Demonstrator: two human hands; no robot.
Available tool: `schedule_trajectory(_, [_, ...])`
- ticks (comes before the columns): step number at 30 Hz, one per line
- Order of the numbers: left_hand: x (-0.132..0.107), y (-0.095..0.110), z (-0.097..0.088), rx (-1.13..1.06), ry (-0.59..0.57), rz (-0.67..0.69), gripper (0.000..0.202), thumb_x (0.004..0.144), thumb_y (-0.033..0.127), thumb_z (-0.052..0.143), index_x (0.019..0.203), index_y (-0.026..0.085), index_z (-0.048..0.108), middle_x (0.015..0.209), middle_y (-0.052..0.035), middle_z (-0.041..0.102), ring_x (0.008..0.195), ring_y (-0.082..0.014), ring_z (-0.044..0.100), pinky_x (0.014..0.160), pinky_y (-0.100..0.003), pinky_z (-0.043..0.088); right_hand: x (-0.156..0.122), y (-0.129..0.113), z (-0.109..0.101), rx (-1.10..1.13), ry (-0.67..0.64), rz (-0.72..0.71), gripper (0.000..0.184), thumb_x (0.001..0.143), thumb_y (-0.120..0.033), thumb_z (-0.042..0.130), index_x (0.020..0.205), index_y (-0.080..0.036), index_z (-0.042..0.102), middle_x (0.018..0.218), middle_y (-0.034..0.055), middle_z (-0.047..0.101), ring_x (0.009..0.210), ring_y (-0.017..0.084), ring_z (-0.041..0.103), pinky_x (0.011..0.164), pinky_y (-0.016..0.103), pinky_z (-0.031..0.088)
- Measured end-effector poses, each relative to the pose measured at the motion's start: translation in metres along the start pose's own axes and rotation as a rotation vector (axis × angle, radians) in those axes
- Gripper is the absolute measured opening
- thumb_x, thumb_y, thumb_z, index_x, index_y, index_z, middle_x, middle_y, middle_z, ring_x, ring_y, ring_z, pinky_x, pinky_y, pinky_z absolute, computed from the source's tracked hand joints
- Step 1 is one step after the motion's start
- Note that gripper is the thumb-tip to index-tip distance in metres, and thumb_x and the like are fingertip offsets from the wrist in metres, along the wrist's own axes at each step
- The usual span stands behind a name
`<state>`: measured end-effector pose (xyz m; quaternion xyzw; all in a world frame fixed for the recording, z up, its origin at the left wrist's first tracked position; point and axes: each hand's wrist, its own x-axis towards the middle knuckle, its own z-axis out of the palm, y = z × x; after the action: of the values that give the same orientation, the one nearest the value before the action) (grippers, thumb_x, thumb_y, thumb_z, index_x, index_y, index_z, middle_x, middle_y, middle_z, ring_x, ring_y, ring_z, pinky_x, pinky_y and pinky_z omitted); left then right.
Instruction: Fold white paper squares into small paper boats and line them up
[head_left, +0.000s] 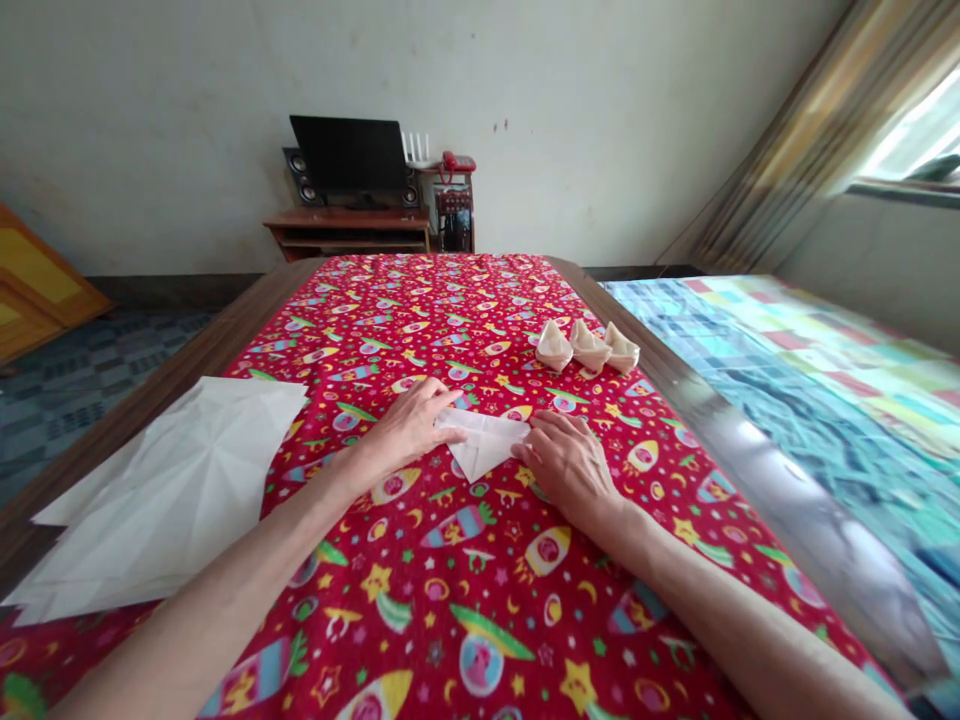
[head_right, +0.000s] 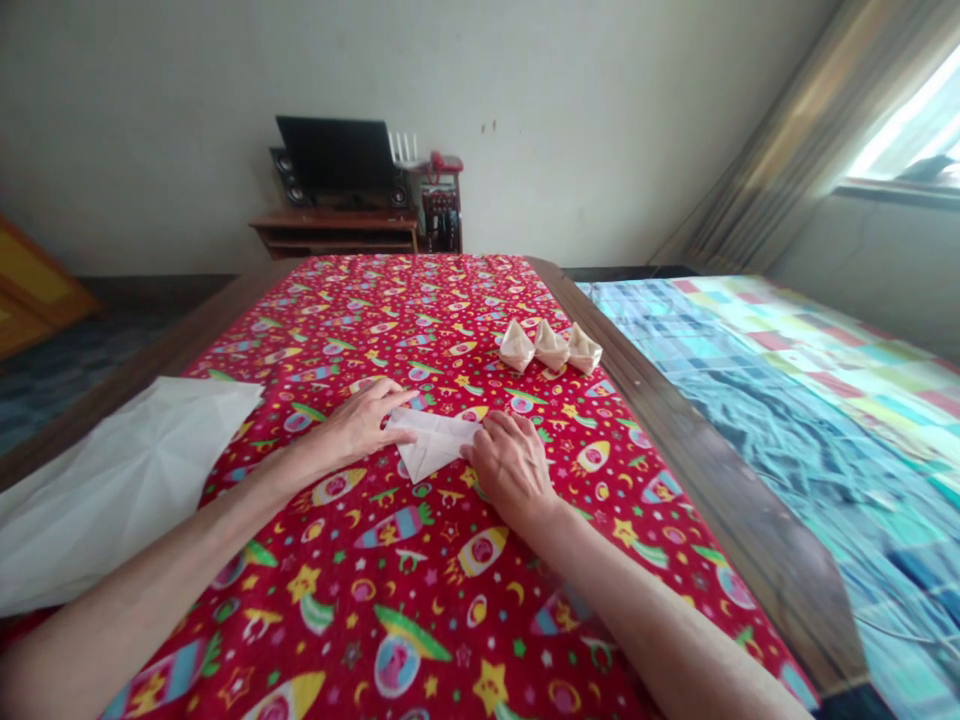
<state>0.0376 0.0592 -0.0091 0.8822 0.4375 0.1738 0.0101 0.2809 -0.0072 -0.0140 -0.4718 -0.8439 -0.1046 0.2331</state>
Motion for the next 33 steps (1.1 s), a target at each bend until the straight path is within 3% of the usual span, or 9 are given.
schedule_trajectory(2, [0.003, 0.003, -0.004, -0.010, -0.052, -0.052, 0.056, 0.074, 0.045, 0.069, 0.122, 0.018, 0.057, 0.103, -0.0073, 0.059, 0.097, -0.0216, 0.059, 0.084, -0.031, 0.048, 0.000, 0.005, 0.004, 0.093, -0.009, 0.062, 0.015, 0.088, -0.029, 0.054, 0.092, -0.017, 0.061, 0.099, 0.0120, 0.067, 0.108, 0.026, 0.055, 0.084, 0.039, 0.048])
schedule_trajectory(6, [0.006, 0.014, -0.015, -0.122, -0.158, -0.166, 0.055, 0.072, 0.037, 0.069, 0.123, 0.021, 0.057, 0.104, -0.0067, 0.066, 0.093, -0.0221, 0.063, 0.079, -0.030, 0.049, 0.000, 0.011, 0.012, 0.195, 0.037, 0.085, 0.050, 0.083, -0.037, 0.060, 0.127, -0.016, 0.047, 0.120, 0.0156, 0.059, 0.116, 0.030, 0.051, 0.091, 0.048, 0.046])
schedule_trajectory(9, [0.005, 0.018, -0.016, -0.337, -0.170, -0.243, 0.059, 0.070, 0.028, 0.069, 0.127, 0.023, 0.053, 0.094, -0.0012, 0.070, 0.081, -0.0186, 0.066, 0.071, -0.026, 0.050, 0.003, 0.011, 0.014, 0.265, 0.066, 0.053, 0.064, 0.081, -0.033, 0.062, 0.138, -0.019, 0.037, 0.118, 0.0128, 0.061, 0.111, 0.027, 0.055, 0.090, 0.045, 0.048])
schedule_trajectory(14, [0.001, 0.021, -0.020, -0.566, -0.093, -0.279, 0.059, 0.069, 0.018, 0.070, 0.126, 0.022, 0.055, 0.090, 0.0015, 0.071, 0.070, -0.0146, 0.064, 0.063, -0.022, 0.050, 0.012, 0.007, 0.008, 0.362, 0.015, 0.187, 0.059, 0.078, -0.029, 0.062, 0.134, -0.021, 0.044, 0.098, 0.0054, 0.069, 0.084, 0.020, 0.065, 0.074, 0.033, 0.052])
schedule_trajectory(18, [-0.004, 0.029, -0.026, -0.467, 0.052, -0.152, 0.058, 0.071, 0.016, 0.070, 0.126, 0.025, 0.054, 0.098, 0.0012, 0.070, 0.077, -0.0142, 0.065, 0.071, -0.023, 0.051, 0.019, 0.007, -0.002, 0.522, -0.064, 0.315, 0.024, 0.079, -0.027, 0.061, 0.101, -0.020, 0.066, 0.069, -0.0021, 0.066, 0.058, 0.013, 0.060, 0.055, 0.023, 0.047])
schedule_trajectory(21, [-0.006, 0.038, -0.032, -0.375, 0.169, -0.042, 0.049, 0.078, 0.016, 0.065, 0.124, 0.025, 0.053, 0.097, 0.0011, 0.069, 0.083, -0.0147, 0.065, 0.078, -0.026, 0.050, 0.023, 0.008, -0.014, 0.551, -0.023, 0.237, 0.011, 0.081, -0.025, 0.058, 0.075, -0.019, 0.064, 0.065, -0.0020, 0.064, 0.058, 0.012, 0.058, 0.053, 0.021, 0.044])
schedule_trajectory(24, [-0.009, 0.049, -0.039, -0.180, 0.302, 0.067, 0.016, 0.085, 0.019, 0.058, 0.101, 0.021, 0.061, 0.090, -0.0008, 0.067, 0.086, -0.0165, 0.062, 0.081, -0.030, 0.047, 0.024, 0.009, -0.027, 0.378, 0.121, 0.077, 0.012, 0.085, -0.023, 0.054, 0.078, -0.019, 0.061, 0.076, 0.0023, 0.065, 0.068, 0.014, 0.058, 0.061, 0.024, 0.045])
schedule_trajectory(26, [-0.011, 0.055, -0.041, -0.017, 0.332, 0.122, 0.009, 0.088, 0.019, 0.053, 0.086, 0.020, 0.061, 0.084, -0.0020, 0.065, 0.084, -0.0180, 0.060, 0.079, -0.032, 0.045, 0.022, 0.010, -0.031, 0.208, 0.160, -0.061, 0.016, 0.090, -0.022, 0.047, 0.083, -0.019, 0.061, 0.084, 0.0058, 0.064, 0.077, 0.016, 0.057, 0.067, 0.027, 0.046])
schedule_trajectory(33, [-0.025, 0.055, -0.022, 0.218, 0.120, 0.192, 0.019, 0.088, 0.008, 0.043, 0.083, 0.017, 0.059, 0.083, -0.0038, 0.061, 0.080, -0.0207, 0.055, 0.073, -0.035, 0.041, 0.010, 0.009, -0.010, -0.104, -0.008, -0.303, 0.022, 0.092, -0.013, 0.039, 0.084, -0.016, 0.059, 0.082, 0.0070, 0.059, 0.076, 0.017, 0.050, 0.060, 0.027, 0.040])
